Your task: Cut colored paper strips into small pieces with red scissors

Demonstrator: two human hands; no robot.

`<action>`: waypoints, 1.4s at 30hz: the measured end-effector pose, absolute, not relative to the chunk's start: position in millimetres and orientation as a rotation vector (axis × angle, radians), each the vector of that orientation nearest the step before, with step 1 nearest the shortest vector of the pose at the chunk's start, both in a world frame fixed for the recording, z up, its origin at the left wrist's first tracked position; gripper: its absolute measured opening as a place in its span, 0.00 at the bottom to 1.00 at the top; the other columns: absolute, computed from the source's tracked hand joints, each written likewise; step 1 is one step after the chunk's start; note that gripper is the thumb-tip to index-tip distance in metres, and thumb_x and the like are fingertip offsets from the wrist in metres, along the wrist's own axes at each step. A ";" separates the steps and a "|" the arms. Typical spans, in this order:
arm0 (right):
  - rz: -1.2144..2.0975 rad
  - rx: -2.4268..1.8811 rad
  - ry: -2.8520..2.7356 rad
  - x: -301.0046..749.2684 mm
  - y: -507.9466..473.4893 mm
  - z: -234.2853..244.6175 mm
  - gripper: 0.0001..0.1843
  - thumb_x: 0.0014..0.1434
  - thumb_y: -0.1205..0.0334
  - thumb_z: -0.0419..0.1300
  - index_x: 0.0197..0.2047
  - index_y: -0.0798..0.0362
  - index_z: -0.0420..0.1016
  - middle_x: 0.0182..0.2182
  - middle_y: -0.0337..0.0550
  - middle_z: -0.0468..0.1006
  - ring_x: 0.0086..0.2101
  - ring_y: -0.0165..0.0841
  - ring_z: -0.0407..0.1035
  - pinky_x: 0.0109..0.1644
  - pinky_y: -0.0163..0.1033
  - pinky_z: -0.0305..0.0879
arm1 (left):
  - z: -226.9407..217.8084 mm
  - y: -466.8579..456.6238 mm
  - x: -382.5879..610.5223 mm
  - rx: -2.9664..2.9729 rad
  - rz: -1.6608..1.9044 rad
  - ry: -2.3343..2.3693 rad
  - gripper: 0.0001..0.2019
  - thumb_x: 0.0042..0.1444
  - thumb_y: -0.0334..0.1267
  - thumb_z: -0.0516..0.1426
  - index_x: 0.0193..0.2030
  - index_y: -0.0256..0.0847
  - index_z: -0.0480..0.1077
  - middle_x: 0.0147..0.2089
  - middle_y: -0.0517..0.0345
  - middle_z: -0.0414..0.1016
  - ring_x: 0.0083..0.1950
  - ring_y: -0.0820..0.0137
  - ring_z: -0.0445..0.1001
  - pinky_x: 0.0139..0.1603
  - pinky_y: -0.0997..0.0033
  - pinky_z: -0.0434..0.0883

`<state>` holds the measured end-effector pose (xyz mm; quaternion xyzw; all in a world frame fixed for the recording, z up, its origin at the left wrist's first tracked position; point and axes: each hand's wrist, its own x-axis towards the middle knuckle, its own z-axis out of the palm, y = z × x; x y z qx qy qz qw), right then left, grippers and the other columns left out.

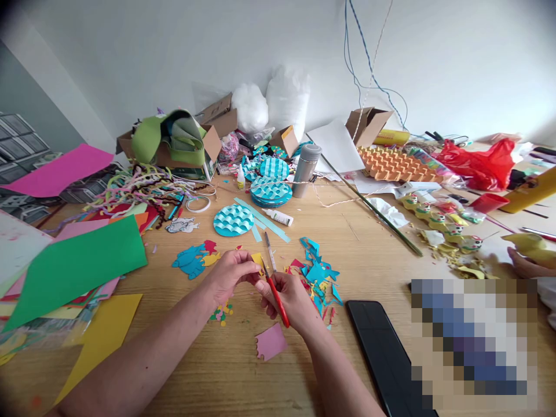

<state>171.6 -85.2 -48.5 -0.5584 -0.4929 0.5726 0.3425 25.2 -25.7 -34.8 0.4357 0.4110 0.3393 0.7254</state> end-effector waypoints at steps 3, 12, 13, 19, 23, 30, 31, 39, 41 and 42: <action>1.489 -1.451 -1.269 171.6 -85.1 -49.3 0.24 0.47 0.41 0.64 0.23 0.56 0.68 0.16 0.37 0.72 0.14 0.26 0.65 0.14 0.27 0.56 | -34.9 -25.5 25.0 0.970 0.746 0.910 0.06 0.39 0.34 0.61 0.21 0.36 0.67 0.21 0.57 0.72 0.22 0.74 0.70 0.29 0.72 0.68; 1.512 -1.440 -1.228 171.8 -85.6 -51.6 0.24 0.47 0.41 0.65 0.23 0.56 0.68 0.18 0.38 0.74 0.14 0.25 0.65 0.14 0.28 0.58 | -35.1 -25.0 25.2 0.948 0.737 0.899 0.06 0.40 0.35 0.60 0.22 0.36 0.68 0.23 0.57 0.72 0.23 0.74 0.70 0.30 0.72 0.68; 1.508 -1.442 -1.231 171.6 -85.5 -51.4 0.24 0.47 0.41 0.65 0.23 0.56 0.68 0.17 0.37 0.73 0.14 0.25 0.65 0.14 0.28 0.58 | -35.2 -25.0 25.3 0.946 0.730 0.892 0.06 0.40 0.35 0.60 0.22 0.36 0.68 0.23 0.57 0.72 0.23 0.74 0.70 0.30 0.72 0.68; 1.504 -1.437 -1.224 171.1 -84.0 -52.1 0.24 0.47 0.42 0.65 0.23 0.56 0.67 0.16 0.36 0.72 0.14 0.25 0.65 0.14 0.27 0.57 | -37.2 -25.2 25.7 0.938 0.712 0.882 0.08 0.39 0.36 0.62 0.21 0.36 0.67 0.22 0.59 0.71 0.23 0.75 0.69 0.30 0.72 0.68; 1.504 -1.446 -1.223 170.8 -84.4 -50.3 0.24 0.46 0.42 0.66 0.22 0.56 0.67 0.15 0.36 0.71 0.14 0.25 0.65 0.14 0.27 0.57 | -38.0 -24.9 25.8 0.935 0.726 0.880 0.08 0.39 0.36 0.62 0.23 0.36 0.68 0.25 0.58 0.73 0.24 0.75 0.70 0.30 0.72 0.68; 1.496 -1.446 -1.240 170.3 -85.1 -48.4 0.24 0.46 0.42 0.65 0.23 0.55 0.66 0.14 0.35 0.70 0.14 0.25 0.65 0.14 0.27 0.57 | -37.5 -25.1 25.2 0.953 0.708 0.878 0.07 0.39 0.36 0.61 0.23 0.35 0.67 0.25 0.57 0.74 0.23 0.75 0.70 0.30 0.73 0.68; 1.491 -1.450 -1.242 170.4 -85.1 -48.9 0.24 0.46 0.41 0.65 0.23 0.55 0.66 0.15 0.36 0.71 0.14 0.26 0.65 0.14 0.27 0.57 | -37.3 -25.2 25.0 0.954 0.708 0.882 0.07 0.39 0.36 0.61 0.23 0.35 0.67 0.25 0.57 0.74 0.23 0.76 0.70 0.30 0.73 0.68; 1.504 -1.440 -1.230 171.3 -84.9 -52.2 0.24 0.46 0.43 0.66 0.22 0.55 0.64 0.16 0.37 0.73 0.14 0.25 0.66 0.14 0.27 0.58 | -37.0 -24.6 24.4 0.942 0.714 0.898 0.07 0.38 0.35 0.61 0.25 0.34 0.70 0.25 0.57 0.74 0.23 0.76 0.70 0.30 0.74 0.68; 1.513 -1.439 -1.225 171.2 -84.8 -52.4 0.24 0.46 0.43 0.66 0.22 0.55 0.63 0.16 0.37 0.73 0.14 0.25 0.66 0.14 0.27 0.58 | -37.9 -24.1 24.6 0.925 0.722 0.907 0.07 0.38 0.35 0.61 0.25 0.34 0.71 0.25 0.57 0.74 0.24 0.75 0.70 0.29 0.74 0.68; 1.516 -1.439 -1.226 171.1 -84.7 -52.4 0.24 0.46 0.43 0.66 0.22 0.55 0.63 0.16 0.37 0.72 0.14 0.25 0.66 0.14 0.27 0.58 | -38.3 -23.9 24.7 0.918 0.724 0.910 0.07 0.38 0.35 0.61 0.26 0.34 0.71 0.24 0.57 0.75 0.23 0.75 0.70 0.29 0.74 0.68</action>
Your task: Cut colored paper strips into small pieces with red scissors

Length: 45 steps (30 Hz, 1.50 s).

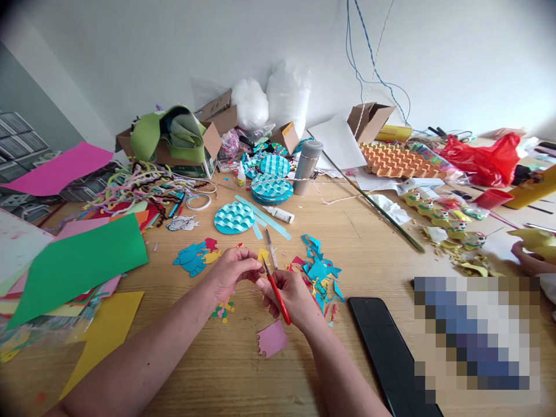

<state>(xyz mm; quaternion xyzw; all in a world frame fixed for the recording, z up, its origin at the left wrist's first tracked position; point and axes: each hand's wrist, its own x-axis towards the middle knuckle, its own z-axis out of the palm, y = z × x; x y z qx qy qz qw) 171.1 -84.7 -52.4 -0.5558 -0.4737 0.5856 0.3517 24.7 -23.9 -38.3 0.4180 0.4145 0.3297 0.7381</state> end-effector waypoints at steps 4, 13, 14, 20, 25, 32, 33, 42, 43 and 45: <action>1.512 -1.448 -1.232 170.7 -84.7 -51.1 0.24 0.47 0.43 0.65 0.22 0.54 0.63 0.16 0.37 0.72 0.14 0.25 0.65 0.14 0.27 0.58 | -38.4 -23.1 25.1 0.908 0.722 0.918 0.07 0.37 0.35 0.61 0.25 0.34 0.71 0.24 0.57 0.75 0.23 0.75 0.70 0.29 0.74 0.68; 1.501 -1.441 -1.273 171.6 -85.2 -50.2 0.23 0.48 0.44 0.65 0.24 0.55 0.65 0.18 0.38 0.73 0.15 0.25 0.66 0.15 0.27 0.57 | -33.2 -23.8 24.0 0.967 0.708 0.927 0.05 0.37 0.34 0.60 0.23 0.35 0.69 0.23 0.58 0.74 0.23 0.75 0.70 0.29 0.73 0.68; 1.506 -1.438 -1.269 171.9 -84.8 -50.8 0.22 0.48 0.44 0.65 0.24 0.56 0.66 0.18 0.38 0.74 0.15 0.25 0.66 0.15 0.27 0.57 | -33.1 -23.7 23.8 0.965 0.702 0.928 0.05 0.37 0.34 0.60 0.23 0.35 0.69 0.23 0.58 0.74 0.23 0.75 0.70 0.29 0.73 0.68; 1.537 -1.442 -1.249 172.4 -85.2 -53.8 0.22 0.48 0.45 0.65 0.23 0.55 0.64 0.17 0.37 0.73 0.14 0.25 0.66 0.15 0.28 0.58 | -35.9 -22.2 23.3 0.916 0.699 0.912 0.06 0.36 0.34 0.60 0.23 0.35 0.69 0.23 0.57 0.74 0.22 0.76 0.69 0.28 0.74 0.68; 1.530 -1.440 -1.252 171.9 -86.0 -54.6 0.23 0.48 0.44 0.65 0.23 0.55 0.64 0.17 0.36 0.73 0.14 0.25 0.65 0.15 0.28 0.59 | -37.5 -21.6 23.8 0.903 0.708 0.906 0.06 0.35 0.34 0.60 0.23 0.35 0.69 0.22 0.57 0.74 0.22 0.75 0.69 0.28 0.74 0.67; 1.534 -1.428 -1.259 171.4 -86.6 -53.6 0.22 0.48 0.44 0.65 0.24 0.54 0.64 0.19 0.37 0.74 0.15 0.26 0.66 0.17 0.29 0.61 | -38.2 -22.0 23.9 0.941 0.711 0.907 0.05 0.36 0.34 0.60 0.22 0.35 0.69 0.22 0.57 0.73 0.22 0.75 0.69 0.28 0.73 0.67; 1.533 -1.420 -1.262 171.6 -86.6 -53.9 0.22 0.48 0.44 0.65 0.24 0.54 0.64 0.19 0.37 0.74 0.15 0.26 0.66 0.17 0.29 0.61 | -38.4 -22.1 23.8 0.947 0.710 0.909 0.05 0.36 0.33 0.60 0.22 0.35 0.69 0.22 0.57 0.73 0.22 0.75 0.69 0.28 0.72 0.67; 1.545 -1.427 -1.266 172.5 -87.4 -54.0 0.23 0.48 0.43 0.65 0.24 0.54 0.63 0.17 0.36 0.73 0.14 0.26 0.65 0.16 0.29 0.59 | -35.4 -22.6 22.1 0.953 0.694 0.920 0.05 0.37 0.34 0.59 0.22 0.35 0.69 0.22 0.57 0.73 0.23 0.74 0.69 0.29 0.72 0.68; 1.543 -1.429 -1.268 172.6 -87.8 -53.7 0.23 0.48 0.43 0.65 0.24 0.54 0.63 0.17 0.36 0.73 0.14 0.26 0.65 0.16 0.29 0.59 | -35.4 -22.4 22.0 0.951 0.697 0.919 0.04 0.37 0.34 0.59 0.22 0.35 0.69 0.22 0.57 0.72 0.23 0.74 0.69 0.29 0.72 0.68; 1.542 -1.431 -1.269 172.6 -88.5 -53.2 0.23 0.48 0.43 0.65 0.24 0.54 0.63 0.17 0.36 0.73 0.14 0.26 0.65 0.15 0.29 0.59 | -35.6 -22.1 22.2 0.941 0.704 0.912 0.04 0.37 0.34 0.59 0.22 0.35 0.69 0.22 0.57 0.72 0.23 0.74 0.69 0.29 0.72 0.68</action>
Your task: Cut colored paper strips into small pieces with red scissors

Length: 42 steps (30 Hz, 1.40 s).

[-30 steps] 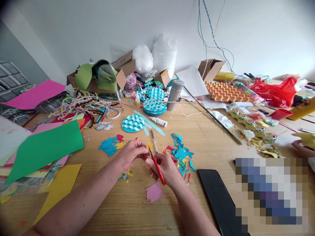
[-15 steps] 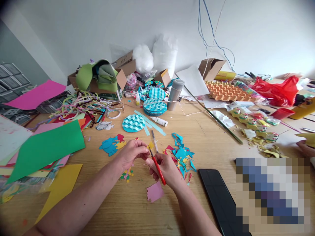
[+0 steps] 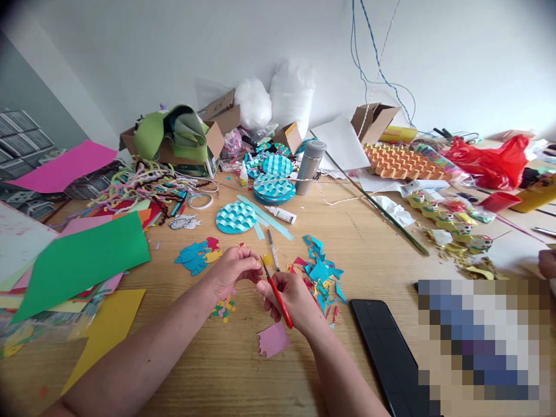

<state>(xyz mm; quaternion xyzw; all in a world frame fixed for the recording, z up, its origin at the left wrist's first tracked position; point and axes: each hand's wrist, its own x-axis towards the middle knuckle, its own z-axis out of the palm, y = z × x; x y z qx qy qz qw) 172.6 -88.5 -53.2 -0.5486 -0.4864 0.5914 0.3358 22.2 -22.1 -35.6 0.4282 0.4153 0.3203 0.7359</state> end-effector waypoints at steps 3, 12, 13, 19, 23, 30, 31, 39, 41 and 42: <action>1.541 -1.431 -1.257 171.7 -88.3 -52.1 0.23 0.48 0.43 0.65 0.24 0.54 0.63 0.17 0.36 0.73 0.14 0.26 0.65 0.15 0.29 0.59 | -35.9 -22.0 22.8 0.893 0.703 0.897 0.05 0.38 0.34 0.59 0.22 0.35 0.69 0.21 0.58 0.72 0.23 0.74 0.69 0.28 0.73 0.67; 1.533 -1.483 -1.214 168.0 -86.5 -49.1 0.24 0.47 0.42 0.65 0.21 0.54 0.63 0.16 0.36 0.72 0.13 0.26 0.64 0.15 0.29 0.59 | -38.1 -25.2 25.2 0.820 0.710 0.842 0.06 0.38 0.34 0.62 0.23 0.35 0.69 0.23 0.57 0.73 0.23 0.76 0.70 0.28 0.74 0.67; 1.537 -1.481 -1.210 168.1 -86.3 -50.0 0.24 0.46 0.42 0.65 0.21 0.53 0.63 0.16 0.36 0.72 0.13 0.26 0.64 0.15 0.29 0.59 | -38.2 -25.1 25.3 0.817 0.718 0.847 0.07 0.37 0.34 0.62 0.24 0.35 0.69 0.22 0.58 0.73 0.23 0.76 0.70 0.28 0.74 0.67; 1.552 -1.457 -1.225 169.0 -85.0 -52.8 0.24 0.45 0.41 0.65 0.22 0.53 0.62 0.17 0.36 0.73 0.14 0.27 0.66 0.17 0.31 0.61 | -33.8 -25.8 24.8 0.846 0.721 0.900 0.07 0.35 0.33 0.62 0.24 0.35 0.69 0.22 0.57 0.73 0.23 0.75 0.69 0.29 0.73 0.67; 1.555 -1.453 -1.226 169.3 -84.8 -50.9 0.24 0.45 0.42 0.65 0.22 0.53 0.62 0.17 0.37 0.73 0.14 0.26 0.65 0.17 0.30 0.60 | -32.3 -26.0 24.4 0.883 0.701 0.922 0.06 0.36 0.32 0.61 0.24 0.35 0.69 0.22 0.57 0.73 0.23 0.75 0.69 0.29 0.73 0.67; 1.560 -1.487 -1.244 170.4 -85.5 -49.8 0.24 0.45 0.42 0.65 0.22 0.53 0.62 0.16 0.36 0.72 0.14 0.27 0.65 0.16 0.31 0.59 | -33.9 -24.5 23.1 0.888 0.685 0.921 0.05 0.37 0.33 0.60 0.23 0.35 0.69 0.22 0.57 0.73 0.23 0.74 0.69 0.29 0.73 0.67; 1.558 -1.489 -1.248 170.5 -85.6 -50.2 0.24 0.46 0.42 0.65 0.22 0.53 0.62 0.16 0.35 0.72 0.14 0.27 0.65 0.15 0.31 0.59 | -34.4 -24.2 23.0 0.886 0.686 0.914 0.05 0.37 0.33 0.60 0.23 0.35 0.69 0.22 0.57 0.73 0.23 0.74 0.70 0.30 0.72 0.67; 1.533 -1.476 -1.228 169.8 -84.9 -50.6 0.22 0.47 0.45 0.65 0.22 0.53 0.63 0.16 0.36 0.72 0.13 0.26 0.64 0.15 0.30 0.58 | -37.6 -23.8 23.7 0.841 0.689 0.887 0.08 0.36 0.34 0.62 0.24 0.35 0.68 0.22 0.58 0.72 0.23 0.75 0.69 0.29 0.72 0.67; 1.539 -1.470 -1.220 170.1 -84.6 -50.7 0.22 0.47 0.45 0.65 0.22 0.54 0.64 0.16 0.36 0.72 0.13 0.26 0.64 0.15 0.29 0.58 | -37.7 -23.8 24.6 0.834 0.690 0.897 0.09 0.35 0.33 0.63 0.25 0.35 0.68 0.22 0.58 0.73 0.23 0.75 0.69 0.29 0.72 0.68; 1.542 -1.464 -1.220 170.4 -84.6 -50.9 0.22 0.47 0.45 0.65 0.22 0.54 0.64 0.16 0.36 0.72 0.13 0.26 0.64 0.15 0.29 0.58 | -37.6 -23.8 25.0 0.832 0.694 0.900 0.09 0.35 0.33 0.63 0.25 0.35 0.68 0.23 0.58 0.73 0.23 0.74 0.70 0.29 0.72 0.68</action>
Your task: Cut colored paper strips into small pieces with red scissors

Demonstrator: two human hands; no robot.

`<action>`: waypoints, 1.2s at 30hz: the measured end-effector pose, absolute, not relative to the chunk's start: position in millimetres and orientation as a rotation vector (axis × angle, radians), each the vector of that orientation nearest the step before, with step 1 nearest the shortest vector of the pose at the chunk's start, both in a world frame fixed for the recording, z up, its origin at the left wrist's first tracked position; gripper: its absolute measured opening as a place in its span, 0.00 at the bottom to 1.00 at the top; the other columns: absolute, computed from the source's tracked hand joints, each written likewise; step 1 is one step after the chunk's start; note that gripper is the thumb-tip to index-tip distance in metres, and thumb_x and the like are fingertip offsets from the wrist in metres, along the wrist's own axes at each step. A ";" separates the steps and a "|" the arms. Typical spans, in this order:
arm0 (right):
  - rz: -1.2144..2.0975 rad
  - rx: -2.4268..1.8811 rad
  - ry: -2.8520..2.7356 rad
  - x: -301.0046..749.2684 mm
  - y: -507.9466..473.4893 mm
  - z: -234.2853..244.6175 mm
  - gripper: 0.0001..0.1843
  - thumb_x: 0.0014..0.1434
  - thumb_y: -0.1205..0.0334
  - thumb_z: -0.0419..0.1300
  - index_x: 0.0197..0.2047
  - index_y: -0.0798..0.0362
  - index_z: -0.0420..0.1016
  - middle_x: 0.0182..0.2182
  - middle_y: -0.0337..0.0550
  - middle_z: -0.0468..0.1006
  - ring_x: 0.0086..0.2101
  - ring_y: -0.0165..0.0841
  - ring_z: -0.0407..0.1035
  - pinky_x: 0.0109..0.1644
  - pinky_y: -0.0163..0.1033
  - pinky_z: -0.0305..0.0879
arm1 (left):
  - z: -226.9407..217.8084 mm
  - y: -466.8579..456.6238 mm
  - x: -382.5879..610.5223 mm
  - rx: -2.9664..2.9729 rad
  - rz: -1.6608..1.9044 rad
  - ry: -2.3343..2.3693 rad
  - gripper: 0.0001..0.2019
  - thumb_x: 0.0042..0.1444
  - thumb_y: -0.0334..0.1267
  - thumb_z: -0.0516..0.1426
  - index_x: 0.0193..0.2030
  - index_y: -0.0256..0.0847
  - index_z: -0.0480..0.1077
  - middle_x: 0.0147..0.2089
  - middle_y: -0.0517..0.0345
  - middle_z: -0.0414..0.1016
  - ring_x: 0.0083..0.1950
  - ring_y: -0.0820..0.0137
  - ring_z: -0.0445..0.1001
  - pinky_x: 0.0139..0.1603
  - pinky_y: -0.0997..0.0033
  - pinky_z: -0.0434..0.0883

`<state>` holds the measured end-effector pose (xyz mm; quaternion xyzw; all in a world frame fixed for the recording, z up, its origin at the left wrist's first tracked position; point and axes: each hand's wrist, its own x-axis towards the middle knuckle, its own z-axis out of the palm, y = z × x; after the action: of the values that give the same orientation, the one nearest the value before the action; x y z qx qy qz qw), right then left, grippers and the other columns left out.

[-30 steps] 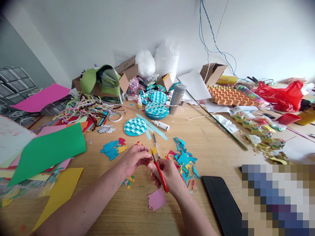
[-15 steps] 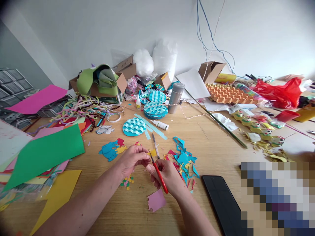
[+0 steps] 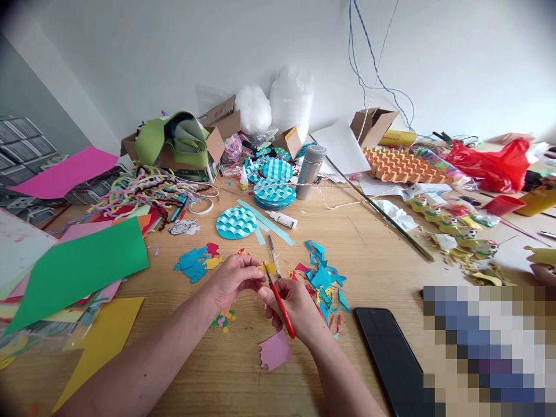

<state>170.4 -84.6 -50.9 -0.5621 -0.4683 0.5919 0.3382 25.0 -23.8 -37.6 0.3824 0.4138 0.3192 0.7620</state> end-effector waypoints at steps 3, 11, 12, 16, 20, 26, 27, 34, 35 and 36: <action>1.548 -1.444 -1.228 170.8 -85.4 -51.5 0.22 0.48 0.45 0.65 0.23 0.54 0.64 0.16 0.36 0.73 0.13 0.26 0.64 0.15 0.29 0.58 | -37.6 -23.9 25.2 0.833 0.708 0.898 0.09 0.35 0.33 0.63 0.25 0.34 0.69 0.23 0.57 0.73 0.23 0.75 0.70 0.30 0.72 0.68; 1.550 -1.441 -1.226 169.1 -86.9 -49.4 0.23 0.46 0.44 0.66 0.23 0.54 0.63 0.17 0.36 0.73 0.15 0.26 0.66 0.17 0.30 0.62 | -38.1 -24.3 23.6 0.865 0.688 0.888 0.06 0.37 0.33 0.61 0.24 0.35 0.68 0.22 0.57 0.73 0.23 0.75 0.69 0.29 0.73 0.68; 1.551 -1.446 -1.229 169.2 -87.0 -49.6 0.23 0.46 0.44 0.66 0.23 0.54 0.63 0.17 0.36 0.73 0.15 0.26 0.65 0.17 0.30 0.61 | -37.8 -24.1 23.5 0.867 0.683 0.890 0.06 0.37 0.33 0.60 0.24 0.35 0.68 0.22 0.57 0.73 0.23 0.75 0.69 0.29 0.73 0.68; 1.553 -1.448 -1.247 170.3 -87.1 -51.3 0.23 0.47 0.44 0.65 0.23 0.54 0.63 0.16 0.36 0.72 0.14 0.25 0.64 0.15 0.28 0.58 | -36.2 -22.9 22.1 0.871 0.674 0.908 0.06 0.36 0.32 0.60 0.25 0.35 0.68 0.22 0.58 0.73 0.23 0.75 0.69 0.29 0.73 0.67; 1.560 -1.444 -1.244 170.6 -87.0 -52.6 0.22 0.48 0.46 0.65 0.23 0.54 0.62 0.16 0.36 0.72 0.13 0.25 0.64 0.15 0.28 0.57 | -35.5 -22.4 20.8 0.876 0.678 0.905 0.05 0.37 0.33 0.60 0.23 0.35 0.67 0.21 0.59 0.71 0.23 0.75 0.68 0.29 0.73 0.67; 1.552 -1.425 -1.231 170.6 -86.5 -54.5 0.21 0.49 0.47 0.65 0.23 0.54 0.63 0.16 0.36 0.73 0.13 0.25 0.65 0.15 0.28 0.59 | -35.7 -24.0 22.4 0.898 0.671 0.873 0.06 0.39 0.34 0.60 0.23 0.34 0.68 0.23 0.57 0.72 0.24 0.75 0.69 0.30 0.72 0.67; 1.550 -1.423 -1.229 170.8 -86.5 -55.0 0.21 0.49 0.47 0.65 0.23 0.54 0.63 0.16 0.36 0.73 0.13 0.26 0.65 0.15 0.28 0.59 | -35.9 -24.1 22.8 0.893 0.670 0.879 0.06 0.38 0.34 0.61 0.23 0.34 0.68 0.23 0.58 0.72 0.24 0.75 0.69 0.30 0.72 0.67; 1.560 -1.403 -1.211 171.5 -86.1 -56.7 0.21 0.49 0.47 0.65 0.24 0.55 0.64 0.17 0.36 0.73 0.14 0.26 0.65 0.16 0.29 0.61 | -38.4 -22.8 23.3 0.874 0.680 0.885 0.08 0.37 0.35 0.62 0.24 0.34 0.69 0.23 0.58 0.72 0.24 0.75 0.69 0.30 0.72 0.67; 1.558 -1.402 -1.214 171.5 -86.0 -56.5 0.20 0.49 0.47 0.66 0.25 0.55 0.65 0.17 0.36 0.73 0.14 0.26 0.65 0.16 0.29 0.61 | -38.6 -22.7 23.3 0.876 0.676 0.885 0.08 0.37 0.35 0.62 0.24 0.34 0.69 0.23 0.58 0.72 0.24 0.75 0.69 0.30 0.72 0.67; 1.556 -1.403 -1.220 171.5 -85.9 -56.1 0.20 0.48 0.47 0.66 0.25 0.55 0.65 0.17 0.36 0.73 0.15 0.26 0.66 0.16 0.29 0.61 | -38.7 -22.8 23.3 0.877 0.673 0.885 0.07 0.36 0.34 0.62 0.24 0.34 0.69 0.23 0.58 0.72 0.24 0.75 0.69 0.30 0.72 0.68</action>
<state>171.5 -85.9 -56.1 -0.5420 -0.4711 0.6010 0.3509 23.3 -22.8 -38.7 0.4027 0.4065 0.3090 0.7597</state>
